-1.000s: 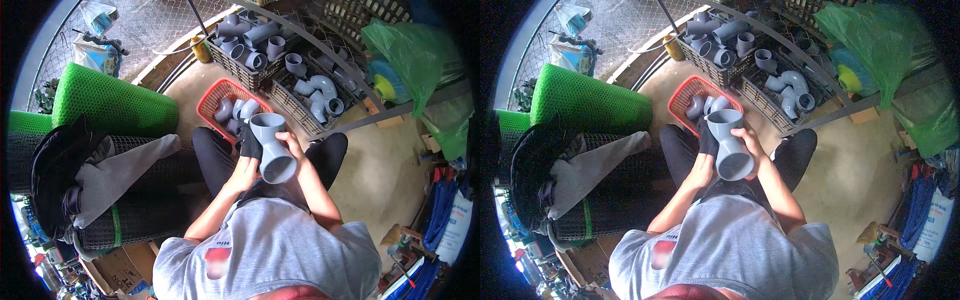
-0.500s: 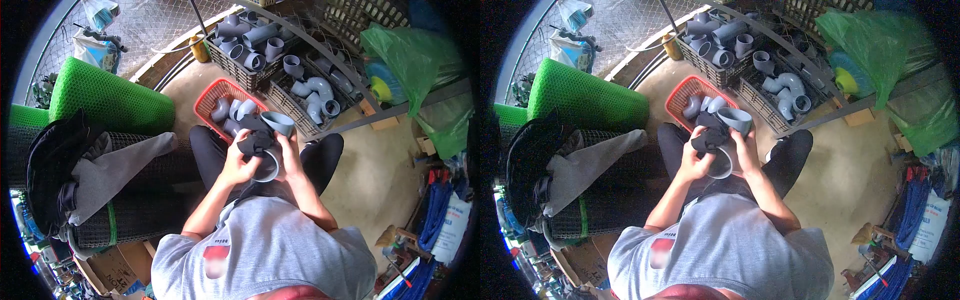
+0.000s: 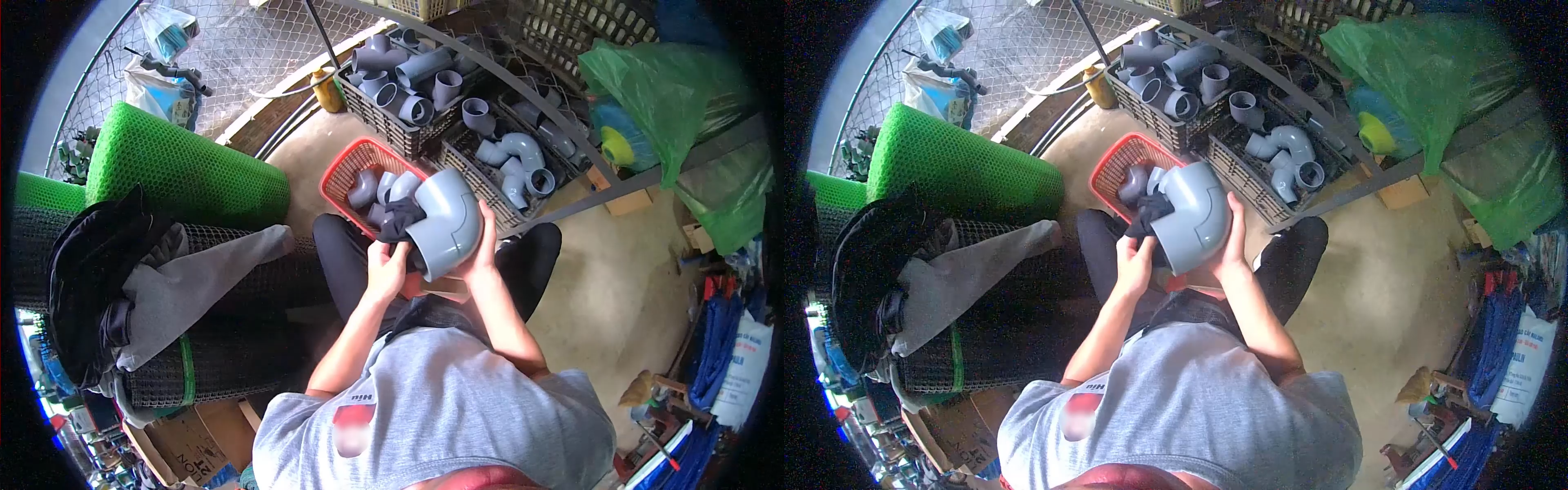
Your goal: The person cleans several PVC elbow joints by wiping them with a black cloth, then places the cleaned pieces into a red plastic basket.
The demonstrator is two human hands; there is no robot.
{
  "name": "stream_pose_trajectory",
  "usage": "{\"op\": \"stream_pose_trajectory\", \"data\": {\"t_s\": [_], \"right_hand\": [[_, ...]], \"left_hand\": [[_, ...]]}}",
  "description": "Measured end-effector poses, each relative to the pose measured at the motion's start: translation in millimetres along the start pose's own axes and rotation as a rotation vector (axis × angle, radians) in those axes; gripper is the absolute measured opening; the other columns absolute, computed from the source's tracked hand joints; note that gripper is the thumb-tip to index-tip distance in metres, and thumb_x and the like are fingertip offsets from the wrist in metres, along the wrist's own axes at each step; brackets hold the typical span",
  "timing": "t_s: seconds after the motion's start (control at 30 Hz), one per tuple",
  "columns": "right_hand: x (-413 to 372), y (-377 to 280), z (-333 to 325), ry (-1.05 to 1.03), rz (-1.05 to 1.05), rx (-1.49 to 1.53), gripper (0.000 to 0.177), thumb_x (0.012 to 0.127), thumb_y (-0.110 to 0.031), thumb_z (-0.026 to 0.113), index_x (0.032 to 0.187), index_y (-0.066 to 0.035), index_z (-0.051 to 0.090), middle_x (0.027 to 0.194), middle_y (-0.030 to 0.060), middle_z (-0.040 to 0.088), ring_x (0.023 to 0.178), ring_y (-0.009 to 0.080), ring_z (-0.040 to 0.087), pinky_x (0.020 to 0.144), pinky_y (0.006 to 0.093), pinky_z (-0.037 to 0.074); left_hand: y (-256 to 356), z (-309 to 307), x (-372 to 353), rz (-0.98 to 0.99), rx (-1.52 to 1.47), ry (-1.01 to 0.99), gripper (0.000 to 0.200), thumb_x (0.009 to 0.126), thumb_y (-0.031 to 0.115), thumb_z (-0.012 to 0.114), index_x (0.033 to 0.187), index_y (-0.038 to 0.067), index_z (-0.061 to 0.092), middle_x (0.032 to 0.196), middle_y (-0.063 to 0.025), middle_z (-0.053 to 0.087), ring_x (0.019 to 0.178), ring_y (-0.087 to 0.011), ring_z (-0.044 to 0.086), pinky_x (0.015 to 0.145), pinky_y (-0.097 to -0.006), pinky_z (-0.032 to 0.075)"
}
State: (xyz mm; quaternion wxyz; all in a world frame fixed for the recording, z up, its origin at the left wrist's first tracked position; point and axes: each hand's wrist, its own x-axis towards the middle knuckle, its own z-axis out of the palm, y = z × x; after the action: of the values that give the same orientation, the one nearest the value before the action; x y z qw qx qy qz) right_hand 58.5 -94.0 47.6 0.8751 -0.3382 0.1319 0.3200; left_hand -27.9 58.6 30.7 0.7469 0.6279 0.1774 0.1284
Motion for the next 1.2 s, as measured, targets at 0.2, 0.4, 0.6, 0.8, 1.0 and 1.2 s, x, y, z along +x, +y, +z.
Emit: {"op": "stream_pose_trajectory", "data": {"t_s": [0.2, 0.4, 0.6, 0.8, 1.0, 1.2], "right_hand": [[7.2, 2.1, -10.4, 0.022, -0.034, 0.016, 0.079, 0.094, -0.071, 0.044, 0.14, -0.008, 0.056, 0.128, 0.0133, 0.063, 0.114, 0.0288, 0.063, 0.097, 0.0471, 0.053], [11.4, 25.2, -3.6, -0.184, -0.045, -0.028, 0.087, 0.099, -0.075, 0.026, 0.15, -0.008, 0.049, 0.147, 0.0146, 0.055, 0.134, 0.0286, 0.054, 0.115, 0.0469, 0.04], [24.6, -2.7, -37.1, -0.202, 0.036, 0.06, 0.087, 0.096, -0.078, 0.03, 0.128, -0.003, 0.062, 0.115, 0.0138, 0.071, 0.099, 0.0241, 0.071, 0.092, 0.0413, 0.057], [3.6, -4.7, -6.4, -0.152, -0.007, 0.085, 0.082, 0.099, -0.073, 0.027, 0.137, -0.008, 0.06, 0.125, 0.0112, 0.068, 0.11, 0.0259, 0.068, 0.094, 0.0417, 0.056], [15.3, 30.5, -22.5, -0.26, -0.238, -0.004, 0.055, 0.108, -0.05, 0.034, 0.146, -0.013, 0.05, 0.14, 0.0053, 0.057, 0.13, 0.0211, 0.055, 0.112, 0.0371, 0.045], [-6.8, 18.1, -21.6, -0.353, -0.71, -0.958, 0.05, 0.107, -0.047, 0.042, 0.145, -0.015, 0.05, 0.145, 0.0059, 0.053, 0.14, 0.0223, 0.047, 0.126, 0.0472, 0.021]], "left_hand": [[40.4, -23.1, -1.0, 0.214, 0.04, 0.045, 0.023, 0.094, 0.001, 0.059, 0.112, -0.003, 0.072, 0.106, -0.0032, 0.074, 0.098, -0.0116, 0.065, 0.089, -0.0286, 0.051], [82.2, 10.4, 18.7, 0.68, 1.142, -0.496, 0.033, 0.093, 0.028, 0.064, 0.108, -0.001, 0.069, 0.119, -0.022, 0.062, 0.133, -0.0384, 0.05, 0.12, -0.0576, 0.025], [69.2, 25.5, 16.4, 0.888, 0.77, -0.825, 0.02, 0.09, 0.013, 0.069, 0.107, 0.003, 0.068, 0.125, -0.0167, 0.06, 0.121, -0.0359, 0.06, 0.115, -0.0506, 0.039], [83.8, 30.8, 26.3, 0.749, 0.385, -0.447, 0.035, 0.075, -0.01, 0.068, 0.108, 0.002, 0.067, 0.119, -0.0156, 0.058, 0.112, -0.0313, 0.063, 0.095, -0.0391, 0.052], [105.3, 50.5, 30.3, 0.874, 0.264, -0.411, 0.04, 0.076, -0.007, 0.069, 0.115, 0.001, 0.067, 0.118, -0.0182, 0.067, 0.107, -0.033, 0.067, 0.096, -0.0406, 0.053], [97.4, 25.7, 39.9, 0.62, 0.353, -0.521, 0.036, 0.09, 0.01, 0.07, 0.124, 0.0, 0.067, 0.126, -0.0162, 0.068, 0.124, -0.0298, 0.063, 0.109, -0.0416, 0.045]]}}
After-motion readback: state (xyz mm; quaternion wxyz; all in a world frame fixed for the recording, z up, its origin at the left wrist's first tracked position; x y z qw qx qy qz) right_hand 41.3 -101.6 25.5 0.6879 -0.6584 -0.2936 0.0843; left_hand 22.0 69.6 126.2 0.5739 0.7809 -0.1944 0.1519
